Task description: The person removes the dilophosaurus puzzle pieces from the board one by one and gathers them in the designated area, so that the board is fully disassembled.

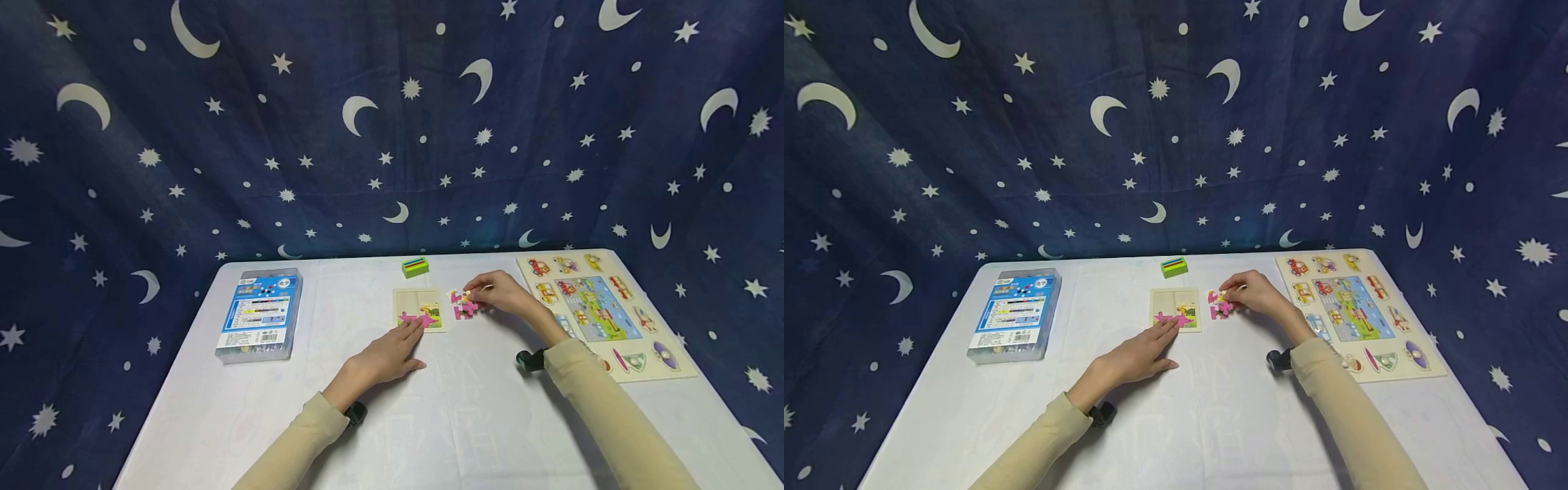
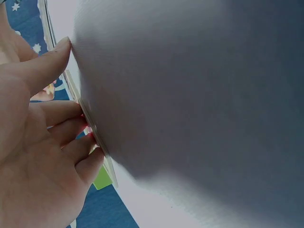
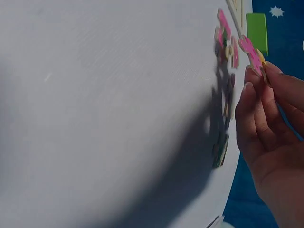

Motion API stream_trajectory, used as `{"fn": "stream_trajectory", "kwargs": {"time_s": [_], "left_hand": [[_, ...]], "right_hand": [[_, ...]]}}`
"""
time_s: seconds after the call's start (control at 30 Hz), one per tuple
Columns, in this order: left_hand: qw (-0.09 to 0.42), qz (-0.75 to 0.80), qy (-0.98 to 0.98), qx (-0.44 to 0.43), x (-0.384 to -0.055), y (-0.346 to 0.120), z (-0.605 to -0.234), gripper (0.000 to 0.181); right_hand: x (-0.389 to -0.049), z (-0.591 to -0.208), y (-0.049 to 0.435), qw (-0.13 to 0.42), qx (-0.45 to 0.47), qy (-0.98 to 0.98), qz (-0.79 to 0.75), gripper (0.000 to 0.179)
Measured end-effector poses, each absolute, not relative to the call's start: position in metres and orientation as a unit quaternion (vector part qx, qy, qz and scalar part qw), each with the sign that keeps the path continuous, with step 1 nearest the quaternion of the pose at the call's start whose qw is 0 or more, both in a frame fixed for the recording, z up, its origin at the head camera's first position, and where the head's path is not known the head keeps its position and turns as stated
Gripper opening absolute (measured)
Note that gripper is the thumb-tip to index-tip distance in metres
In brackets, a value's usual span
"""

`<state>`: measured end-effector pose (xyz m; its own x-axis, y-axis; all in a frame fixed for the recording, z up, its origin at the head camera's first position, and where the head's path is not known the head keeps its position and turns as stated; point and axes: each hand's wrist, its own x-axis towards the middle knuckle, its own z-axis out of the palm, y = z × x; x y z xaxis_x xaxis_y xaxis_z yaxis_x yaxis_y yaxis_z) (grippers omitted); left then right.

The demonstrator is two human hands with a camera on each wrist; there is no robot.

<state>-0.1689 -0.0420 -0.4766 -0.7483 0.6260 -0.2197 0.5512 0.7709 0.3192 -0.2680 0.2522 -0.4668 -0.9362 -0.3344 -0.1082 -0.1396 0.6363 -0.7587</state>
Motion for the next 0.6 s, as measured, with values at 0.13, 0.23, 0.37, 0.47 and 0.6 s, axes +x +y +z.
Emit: {"fn": "stream_trajectory", "kwargs": {"time_s": [0.13, 0.23, 0.37, 0.47, 0.6], "left_hand": [[0.162, 0.122, 0.928, 0.313, -0.169, -0.042, -0.476, 0.076], [0.162, 0.125, 0.928, 0.312, -0.168, -0.042, -0.475, 0.076], [0.16, 0.128, 0.928, 0.311, -0.167, -0.041, -0.475, 0.076], [0.155, 0.124, 0.929, 0.312, -0.167, -0.04, -0.476, 0.076], [0.148, 0.117, 0.931, 0.313, -0.169, -0.039, -0.478, 0.075]], "right_hand": [[-0.267, -0.468, 0.261, 0.132, -0.11, 0.903, -0.394, 0.023], [-0.266, -0.47, 0.266, 0.142, -0.097, 0.903, -0.394, 0.023], [-0.263, -0.473, 0.27, 0.147, -0.091, 0.903, -0.394, 0.022], [-0.263, -0.476, 0.271, 0.145, -0.093, 0.906, -0.385, 0.021], [-0.263, -0.477, 0.271, 0.139, -0.092, 0.915, -0.368, 0.019]]}}
